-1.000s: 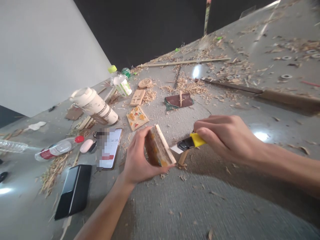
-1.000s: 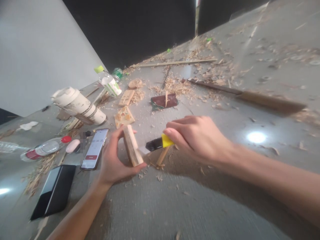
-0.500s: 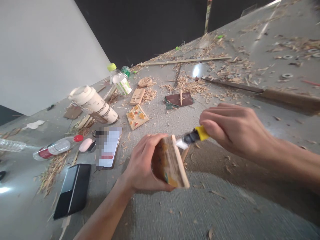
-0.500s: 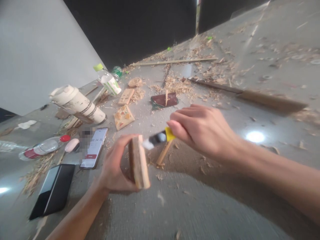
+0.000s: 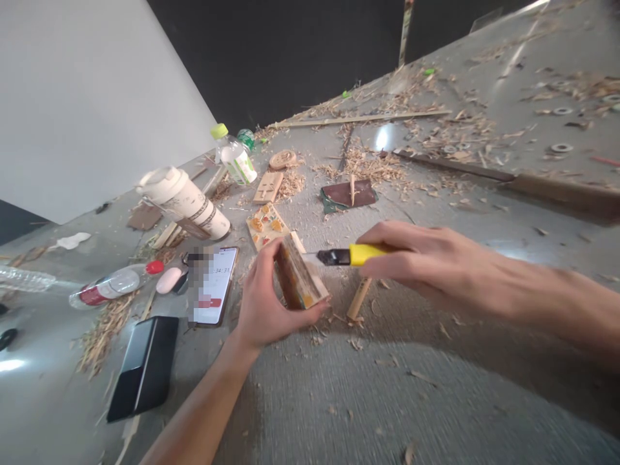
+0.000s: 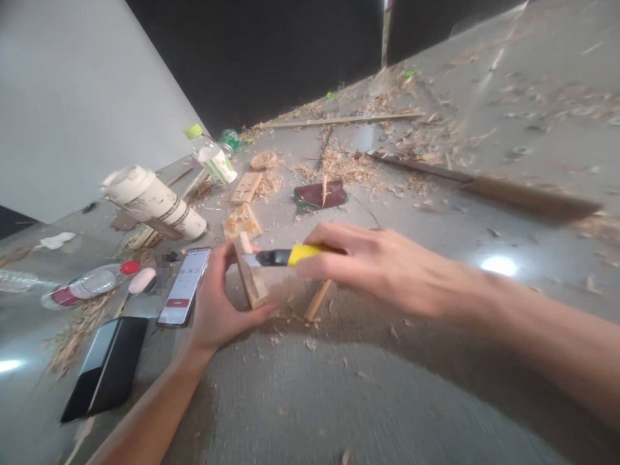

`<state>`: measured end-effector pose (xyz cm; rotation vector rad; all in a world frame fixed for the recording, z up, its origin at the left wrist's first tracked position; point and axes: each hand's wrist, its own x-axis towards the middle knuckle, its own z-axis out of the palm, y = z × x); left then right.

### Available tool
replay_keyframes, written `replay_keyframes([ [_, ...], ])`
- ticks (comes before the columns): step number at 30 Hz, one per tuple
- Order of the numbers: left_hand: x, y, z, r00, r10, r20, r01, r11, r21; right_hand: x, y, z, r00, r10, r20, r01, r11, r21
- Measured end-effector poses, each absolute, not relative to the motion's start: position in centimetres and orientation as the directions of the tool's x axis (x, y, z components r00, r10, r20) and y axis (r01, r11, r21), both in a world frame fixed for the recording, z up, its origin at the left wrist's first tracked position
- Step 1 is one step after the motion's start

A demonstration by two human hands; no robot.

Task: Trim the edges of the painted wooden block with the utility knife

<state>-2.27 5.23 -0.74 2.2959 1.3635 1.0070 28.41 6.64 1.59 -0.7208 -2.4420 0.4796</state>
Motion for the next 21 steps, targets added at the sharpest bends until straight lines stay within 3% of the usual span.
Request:
replay_keyframes([
  [3, -2.26, 5.29, -0.67, 0.319, 0.854, 0.411, 0.635, -0.514, 0.576, 28.15, 6.45, 2.18, -0.785, 0.538, 0.306, 0.362, 0.800, -0.479],
  [10, -2.54, 5.53, -0.66, 0.452, 0.800, 0.394, 0.542, -0.597, 0.591, 27.73, 6.24, 2.28, -0.860, 0.347, 0.376, 0.232, 0.919, -0.317],
  [15, -2.69, 5.69, -0.87, 0.520, 0.766, 0.377, 0.429, -0.616, 0.661, 28.02, 6.25, 2.13, -0.863, 0.308, 0.400, 0.200, 0.936, -0.288],
  [21, -2.52, 5.39, -0.59, 0.519, 0.752, 0.405, 0.417, -0.637, 0.649, 27.88, 6.33, 2.16, -0.838, 0.341, 0.426, 0.245, 0.933, -0.265],
])
